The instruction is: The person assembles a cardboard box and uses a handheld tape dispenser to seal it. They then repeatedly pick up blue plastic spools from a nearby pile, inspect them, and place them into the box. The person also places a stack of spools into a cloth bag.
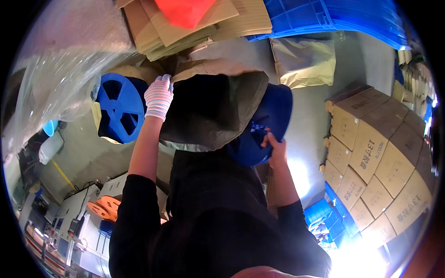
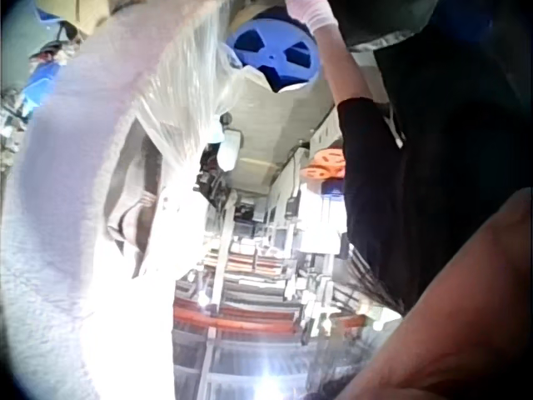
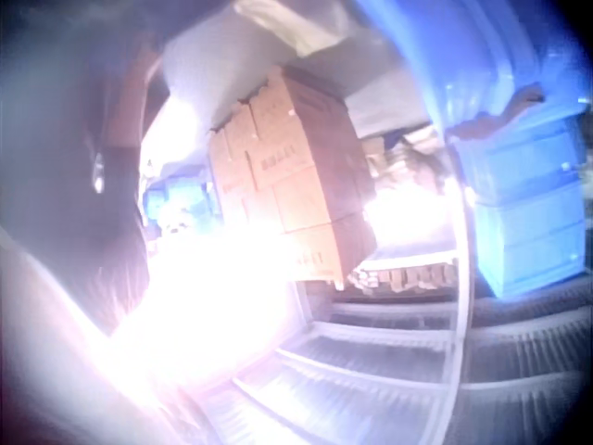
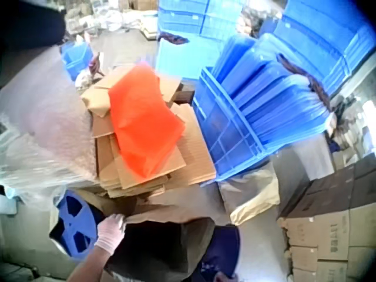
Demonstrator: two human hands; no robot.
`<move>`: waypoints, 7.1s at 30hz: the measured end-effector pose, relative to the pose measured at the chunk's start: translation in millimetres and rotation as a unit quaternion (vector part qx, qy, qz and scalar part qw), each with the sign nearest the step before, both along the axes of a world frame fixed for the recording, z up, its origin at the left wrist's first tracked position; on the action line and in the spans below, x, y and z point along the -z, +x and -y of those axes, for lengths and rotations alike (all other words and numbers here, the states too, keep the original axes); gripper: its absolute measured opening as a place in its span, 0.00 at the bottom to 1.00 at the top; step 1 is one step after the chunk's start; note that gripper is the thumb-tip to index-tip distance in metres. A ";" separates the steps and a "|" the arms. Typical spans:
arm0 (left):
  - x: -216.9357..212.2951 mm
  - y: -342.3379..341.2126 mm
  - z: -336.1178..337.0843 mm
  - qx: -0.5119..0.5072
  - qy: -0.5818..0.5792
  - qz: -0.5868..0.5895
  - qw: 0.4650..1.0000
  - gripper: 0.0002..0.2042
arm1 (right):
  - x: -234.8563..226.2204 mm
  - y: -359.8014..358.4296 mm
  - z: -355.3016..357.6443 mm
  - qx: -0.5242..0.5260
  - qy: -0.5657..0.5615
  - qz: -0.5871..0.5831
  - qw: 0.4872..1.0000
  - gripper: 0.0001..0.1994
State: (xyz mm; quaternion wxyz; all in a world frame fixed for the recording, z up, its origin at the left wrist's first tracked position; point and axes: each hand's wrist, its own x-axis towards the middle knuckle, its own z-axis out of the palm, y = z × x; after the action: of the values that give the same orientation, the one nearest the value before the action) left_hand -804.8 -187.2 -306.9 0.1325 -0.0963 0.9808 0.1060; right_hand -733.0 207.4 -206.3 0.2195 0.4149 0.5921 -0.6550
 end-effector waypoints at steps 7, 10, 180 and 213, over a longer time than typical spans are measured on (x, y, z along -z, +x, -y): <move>0.6 -1.5 -18.1 -0.022 0.109 0.025 0.993 0.09 | -191.5 -3.5 7.9 -0.001 0.046 -0.178 0.983 0.10; -13.7 -8.7 -22.5 -0.040 0.132 0.065 0.988 0.14 | -233.1 6.0 12.3 -0.112 -0.010 -0.310 0.944 0.03; -83.9 425.2 -211.7 -0.764 0.155 -0.332 -0.531 0.19 | -82.8 1000.8 478.5 -0.841 -0.162 -0.115 -0.504 0.10; -233.8 619.2 -342.2 -0.643 -0.315 -0.640 -0.280 0.15 | -231.2 653.4 389.4 -0.658 -0.338 0.652 -0.167 0.17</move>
State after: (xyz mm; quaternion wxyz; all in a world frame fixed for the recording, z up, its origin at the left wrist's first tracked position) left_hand -185.5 154.9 -73.2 0.7629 0.5775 0.2183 0.1920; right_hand -79.7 -182.0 24.9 -0.9206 0.1064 0.1904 -0.3239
